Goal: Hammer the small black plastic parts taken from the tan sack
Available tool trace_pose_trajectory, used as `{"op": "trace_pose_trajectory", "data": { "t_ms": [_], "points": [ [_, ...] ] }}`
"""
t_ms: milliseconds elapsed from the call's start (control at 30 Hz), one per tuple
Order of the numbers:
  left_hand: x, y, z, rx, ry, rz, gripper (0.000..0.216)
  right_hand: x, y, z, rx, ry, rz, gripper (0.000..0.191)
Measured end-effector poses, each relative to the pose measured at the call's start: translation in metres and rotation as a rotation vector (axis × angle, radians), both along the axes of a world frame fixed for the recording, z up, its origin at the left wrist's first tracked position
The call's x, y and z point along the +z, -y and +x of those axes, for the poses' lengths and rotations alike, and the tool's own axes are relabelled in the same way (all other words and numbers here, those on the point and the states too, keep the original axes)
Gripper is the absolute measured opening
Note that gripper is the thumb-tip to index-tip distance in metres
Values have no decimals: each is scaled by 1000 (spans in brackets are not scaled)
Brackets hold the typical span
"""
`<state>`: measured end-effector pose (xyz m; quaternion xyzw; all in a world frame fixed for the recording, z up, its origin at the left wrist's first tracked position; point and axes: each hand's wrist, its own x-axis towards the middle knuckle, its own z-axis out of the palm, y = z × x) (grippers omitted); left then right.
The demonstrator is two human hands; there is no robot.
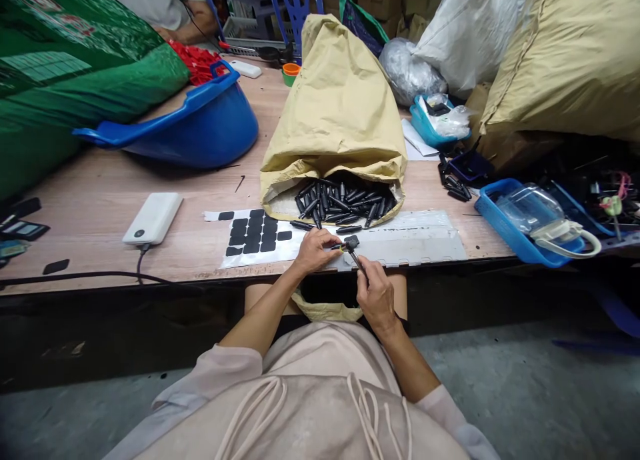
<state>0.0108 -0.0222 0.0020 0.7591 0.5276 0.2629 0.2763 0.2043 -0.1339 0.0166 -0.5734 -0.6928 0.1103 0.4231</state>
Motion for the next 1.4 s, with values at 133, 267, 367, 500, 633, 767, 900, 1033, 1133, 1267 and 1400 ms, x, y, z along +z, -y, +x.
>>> {"op": "trace_pose_trajectory", "data": {
  "t_ms": [133,267,367,500,633,767,900,1033,1133,1267,1400],
  "points": [
    [0,-1,1,8,-3,-10,19,7,-3,-10,-29,49,43,37],
    [0,-1,1,8,5,-4,17,5,-6,-16,-53,184,44,38],
    [0,-1,2,20,3,-4,16,4,-8,-16,-77,246,9,38],
    [-1,-1,2,17,5,0,18,10,-10,-10,-113,224,38,37],
    [-3,-1,2,28,11,10,18,9,-7,-8,-131,256,-3,37],
    [-5,-1,2,24,14,27,17,7,-9,-5,-165,240,-33,38],
    [-5,-1,2,30,13,44,17,11,-22,11,-277,236,3,39],
    [-3,0,3,28,8,30,17,8,-40,42,-427,332,-58,42],
    [-2,0,2,20,8,16,15,-2,-51,61,-493,408,-94,42],
    [-2,0,1,14,21,13,13,-15,-59,69,-557,469,-58,39],
    [-2,1,0,11,29,23,14,-19,-61,65,-603,522,-32,40]
  ]
}}
